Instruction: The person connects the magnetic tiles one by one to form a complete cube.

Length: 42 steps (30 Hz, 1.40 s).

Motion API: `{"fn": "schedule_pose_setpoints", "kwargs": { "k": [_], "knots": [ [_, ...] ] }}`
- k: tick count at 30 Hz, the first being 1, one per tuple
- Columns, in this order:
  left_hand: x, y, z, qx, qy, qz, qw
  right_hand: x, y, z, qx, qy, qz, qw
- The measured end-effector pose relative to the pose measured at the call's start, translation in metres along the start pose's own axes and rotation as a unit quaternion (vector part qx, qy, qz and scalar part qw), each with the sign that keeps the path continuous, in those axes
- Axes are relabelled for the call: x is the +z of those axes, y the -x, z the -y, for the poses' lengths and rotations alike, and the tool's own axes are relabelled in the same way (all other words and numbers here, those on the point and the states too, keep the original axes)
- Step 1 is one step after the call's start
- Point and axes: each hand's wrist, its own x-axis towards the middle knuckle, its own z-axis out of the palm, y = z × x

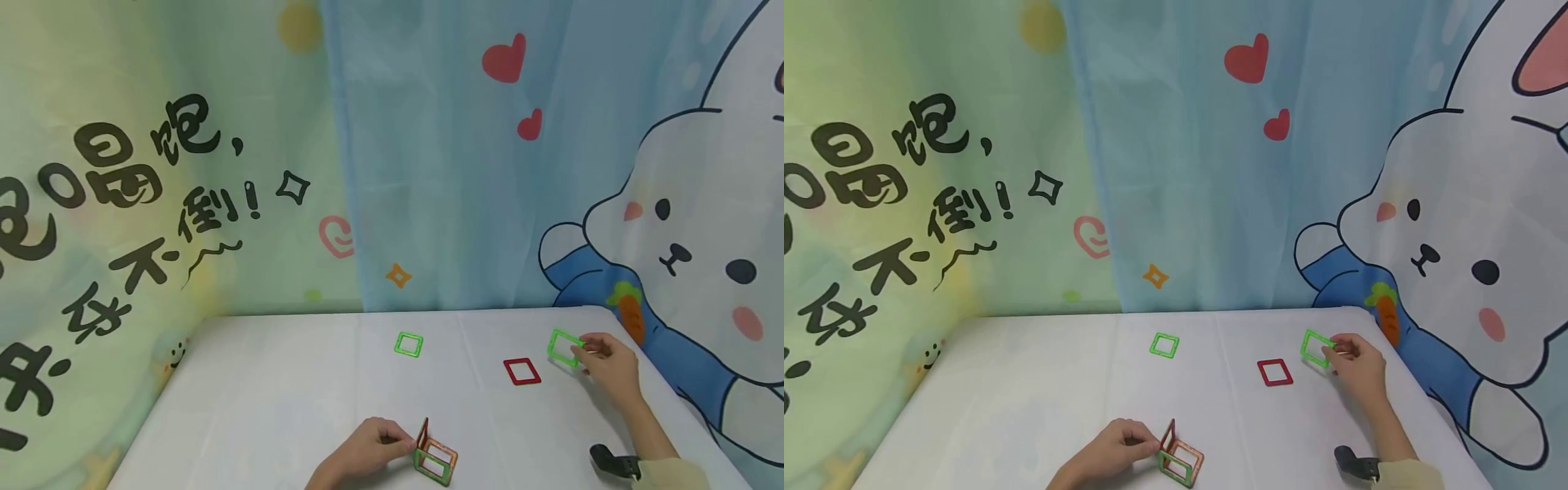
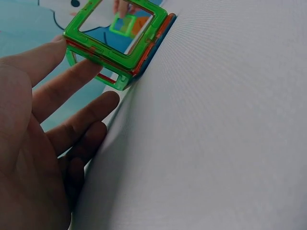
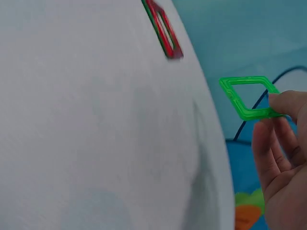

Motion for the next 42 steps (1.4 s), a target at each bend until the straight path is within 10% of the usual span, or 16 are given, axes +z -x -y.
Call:
{"fn": "schedule_pose_setpoints", "kwargs": {
  "k": [27,42],
  "knots": [
    [0.004,0.003,0.006,-0.010,-0.010,-0.005,0.9999,0.064,0.088,0.103,-0.113,-0.107,0.114,0.981],
    [-0.001,-0.002,0.002,-0.011,-0.058,0.006,0.9983,0.082,0.113,0.120,-0.072,-0.144,0.166,0.973]
  ]
}}
